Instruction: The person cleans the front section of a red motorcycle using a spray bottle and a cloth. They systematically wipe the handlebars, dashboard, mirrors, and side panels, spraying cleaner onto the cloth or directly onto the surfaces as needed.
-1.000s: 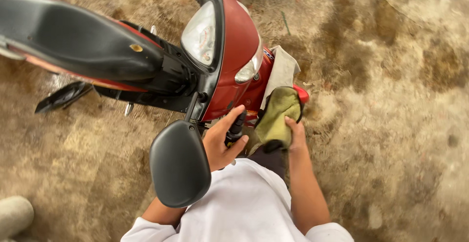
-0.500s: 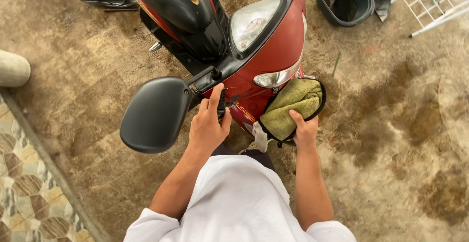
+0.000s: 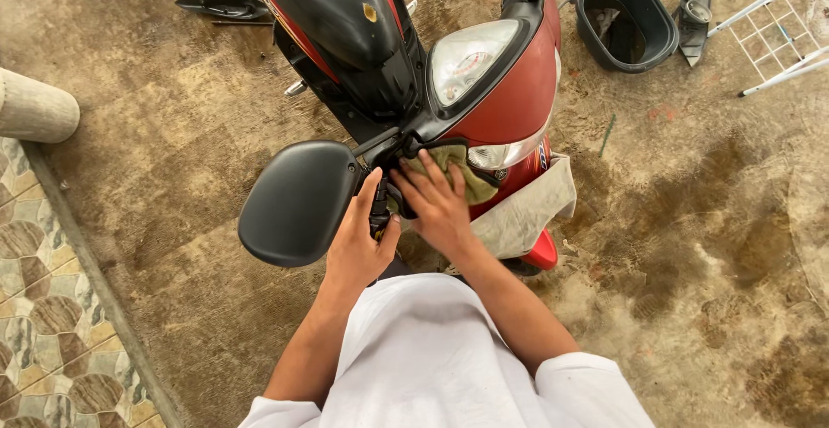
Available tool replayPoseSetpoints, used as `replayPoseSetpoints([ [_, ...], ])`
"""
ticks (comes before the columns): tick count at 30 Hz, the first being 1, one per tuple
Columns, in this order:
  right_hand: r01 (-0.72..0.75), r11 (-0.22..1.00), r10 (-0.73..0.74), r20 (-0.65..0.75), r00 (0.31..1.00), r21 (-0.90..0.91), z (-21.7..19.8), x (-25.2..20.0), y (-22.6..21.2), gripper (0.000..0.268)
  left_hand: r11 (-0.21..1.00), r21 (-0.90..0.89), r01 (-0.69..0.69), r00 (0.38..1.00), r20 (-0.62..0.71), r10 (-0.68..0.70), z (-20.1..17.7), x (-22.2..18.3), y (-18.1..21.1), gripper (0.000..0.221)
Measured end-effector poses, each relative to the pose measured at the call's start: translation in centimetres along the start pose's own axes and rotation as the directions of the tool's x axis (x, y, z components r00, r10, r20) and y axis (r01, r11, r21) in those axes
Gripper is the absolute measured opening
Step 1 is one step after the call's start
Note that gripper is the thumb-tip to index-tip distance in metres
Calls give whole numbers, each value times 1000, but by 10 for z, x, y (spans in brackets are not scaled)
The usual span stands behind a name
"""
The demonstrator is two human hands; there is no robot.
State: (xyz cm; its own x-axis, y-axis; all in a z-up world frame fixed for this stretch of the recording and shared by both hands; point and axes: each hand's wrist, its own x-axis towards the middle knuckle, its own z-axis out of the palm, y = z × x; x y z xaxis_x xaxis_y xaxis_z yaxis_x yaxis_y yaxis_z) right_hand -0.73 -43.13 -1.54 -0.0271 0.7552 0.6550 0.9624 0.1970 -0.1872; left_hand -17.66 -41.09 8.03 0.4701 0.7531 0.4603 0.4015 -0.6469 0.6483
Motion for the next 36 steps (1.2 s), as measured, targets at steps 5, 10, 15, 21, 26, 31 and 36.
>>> replayPoseSetpoints([
  [5,-170,977,189,-150,970,130,-17,-24,79,69,999,30,-29,1000,14,28,-8,3,1,61],
  [10,-421,764,583,-244,775,488,8,-32,89,48,997,-63,40,996,78,-35,-4,-2,0,63],
  [15,29,987,-21,-49,999,156,21,-34,17,46,994,-88,57,992,122,-46,-4,3,-3,68],
  [21,-202,947,253,-194,948,249,-6,-30,77,48,1000,23,-12,997,83,10,-17,-6,-1,67],
  [26,-454,790,567,-212,796,411,-22,-37,107,43,989,26,148,970,189,-150,0,-25,5,67],
  [31,-402,818,525,-247,814,411,-22,-47,94,40,982,146,122,982,126,-141,22,-25,-4,69],
  [36,-388,824,513,-254,820,412,-8,-62,79,41,981,126,147,979,121,-162,21,-30,-5,72],
])
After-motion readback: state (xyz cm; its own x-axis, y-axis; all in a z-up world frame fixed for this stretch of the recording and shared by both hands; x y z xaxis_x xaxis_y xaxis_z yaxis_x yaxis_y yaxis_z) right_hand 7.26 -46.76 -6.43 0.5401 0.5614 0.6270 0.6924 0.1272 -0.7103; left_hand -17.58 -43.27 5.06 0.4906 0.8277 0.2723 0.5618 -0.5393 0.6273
